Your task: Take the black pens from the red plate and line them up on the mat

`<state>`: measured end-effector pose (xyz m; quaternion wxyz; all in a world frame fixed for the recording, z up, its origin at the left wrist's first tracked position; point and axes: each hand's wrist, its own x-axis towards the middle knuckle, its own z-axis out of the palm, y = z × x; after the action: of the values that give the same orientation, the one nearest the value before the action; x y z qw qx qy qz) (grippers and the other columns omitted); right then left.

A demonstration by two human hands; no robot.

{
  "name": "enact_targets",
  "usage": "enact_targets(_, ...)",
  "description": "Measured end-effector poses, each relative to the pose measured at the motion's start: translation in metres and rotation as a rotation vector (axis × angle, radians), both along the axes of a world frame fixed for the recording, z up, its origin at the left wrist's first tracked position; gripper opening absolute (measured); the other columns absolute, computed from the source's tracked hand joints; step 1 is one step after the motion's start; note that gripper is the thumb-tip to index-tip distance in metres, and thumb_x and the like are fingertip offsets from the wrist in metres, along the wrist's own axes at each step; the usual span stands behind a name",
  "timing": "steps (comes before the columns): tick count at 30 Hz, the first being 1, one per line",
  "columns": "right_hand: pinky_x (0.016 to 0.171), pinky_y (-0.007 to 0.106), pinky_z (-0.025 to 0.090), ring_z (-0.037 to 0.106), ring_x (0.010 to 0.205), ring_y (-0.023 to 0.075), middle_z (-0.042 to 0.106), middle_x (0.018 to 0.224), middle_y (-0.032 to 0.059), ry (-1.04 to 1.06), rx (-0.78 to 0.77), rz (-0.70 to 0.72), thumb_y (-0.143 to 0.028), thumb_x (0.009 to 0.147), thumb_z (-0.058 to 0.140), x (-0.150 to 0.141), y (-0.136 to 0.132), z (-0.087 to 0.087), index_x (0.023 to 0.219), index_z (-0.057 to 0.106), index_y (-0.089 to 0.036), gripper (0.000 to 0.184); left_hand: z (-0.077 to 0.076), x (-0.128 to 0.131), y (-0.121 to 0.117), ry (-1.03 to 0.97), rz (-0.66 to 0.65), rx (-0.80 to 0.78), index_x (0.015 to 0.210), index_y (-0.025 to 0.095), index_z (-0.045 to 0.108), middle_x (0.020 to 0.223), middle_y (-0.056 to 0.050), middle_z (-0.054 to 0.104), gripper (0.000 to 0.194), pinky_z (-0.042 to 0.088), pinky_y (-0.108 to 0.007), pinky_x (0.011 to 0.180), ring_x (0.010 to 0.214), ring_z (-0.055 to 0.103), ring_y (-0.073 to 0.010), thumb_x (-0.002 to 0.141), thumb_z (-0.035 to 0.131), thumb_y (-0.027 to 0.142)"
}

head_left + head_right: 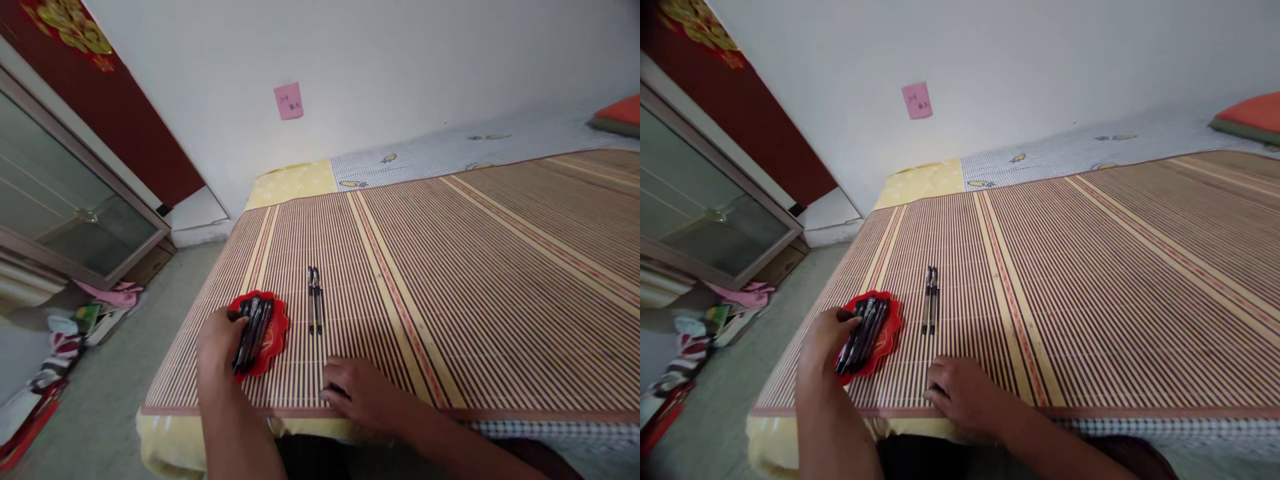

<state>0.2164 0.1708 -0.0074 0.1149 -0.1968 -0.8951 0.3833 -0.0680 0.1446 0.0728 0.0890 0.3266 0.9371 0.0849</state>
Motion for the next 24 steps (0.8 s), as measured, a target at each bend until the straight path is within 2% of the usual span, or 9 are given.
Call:
enact_targets(5,0.064,0.025,0.029,0.048,0.071,0.011,0.056,0.081,-0.0009,-0.028,-0.022,-0.006,-0.02,0.089,0.062,0.0,0.0,0.004,0.075,0.054,-0.016,0.017,-0.009,0.001,0.002,0.024,-0.027,0.069,0.089,0.019,0.069,0.094,-0.013,0.076,0.012,0.046,-0.036,0.067,0.087,0.07,-0.0296,0.084,0.065,0.028)
enact_targets(8,0.064,0.025,0.029,0.049,0.072,0.0111,0.056,0.082,-0.0005,-0.017,-0.023,-0.011,-0.02,0.09,0.062,0.0,0.0,0.004,0.076,0.053,-0.016,0.017,-0.011,-0.005,0.0,0.102,0.015,0.114,0.095,0.018,0.07,0.1,-0.016,0.076,0.02,0.048,-0.038,0.07,0.092,0.07,-0.0322,0.087,0.061,0.035)
enact_targets(10,0.064,0.024,0.029,0.05,0.073,0.0111,0.057,0.083,-0.0003,-0.013,-0.021,-0.009,-0.02,0.09,0.061,0.0,0.0,0.003,0.076,0.053,-0.016,0.017,-0.013,-0.009,-0.002,0.118,0.038,0.093,0.099,0.017,0.071,0.103,-0.018,0.075,0.025,0.049,-0.039,0.072,0.095,0.07,-0.0334,0.089,0.057,0.036)
enact_targets(13,0.063,0.024,0.027,0.049,0.072,0.0105,0.056,0.082,-0.0006,-0.008,-0.012,-0.012,-0.021,0.09,0.062,0.0,0.0,0.001,0.075,0.052,-0.016,0.019,-0.017,-0.011,0.0,0.062,0.033,0.032,0.097,0.017,0.072,0.099,-0.017,0.076,0.023,0.049,-0.038,0.071,0.092,0.071,-0.0322,0.088,0.057,0.031)
enact_targets(17,0.063,0.024,0.027,0.048,0.07,0.0101,0.056,0.082,-0.0008,0.001,0.007,-0.006,-0.021,0.09,0.062,0.0,0.0,0.0,0.075,0.051,-0.016,0.019,-0.019,-0.007,0.003,0.065,0.046,0.034,0.097,0.015,0.073,0.097,-0.019,0.076,0.024,0.048,-0.04,0.07,0.09,0.071,-0.034,0.085,0.058,0.031)
enact_targets(21,0.063,0.025,0.027,0.047,0.07,0.0101,0.055,0.081,-0.0014,0.002,-0.006,-0.006,-0.02,0.09,0.062,0.0,0.001,0.001,0.075,0.053,-0.017,0.018,-0.01,-0.002,0.002,0.088,0.062,0.072,0.101,0.015,0.072,0.102,-0.02,0.075,0.028,0.048,-0.041,0.073,0.095,0.069,-0.0352,0.089,0.053,0.033)
enact_targets(24,0.063,0.025,0.027,0.046,0.07,0.0105,0.053,0.08,-0.0016,-0.005,-0.021,-0.006,-0.021,0.09,0.062,0.0,0.0,0.001,0.075,0.053,-0.017,0.018,0.004,0.006,0.001,0.101,0.07,0.251,0.101,0.017,0.07,0.102,-0.018,0.074,0.025,0.048,-0.042,0.078,0.097,0.067,-0.0341,0.089,0.054,0.032)
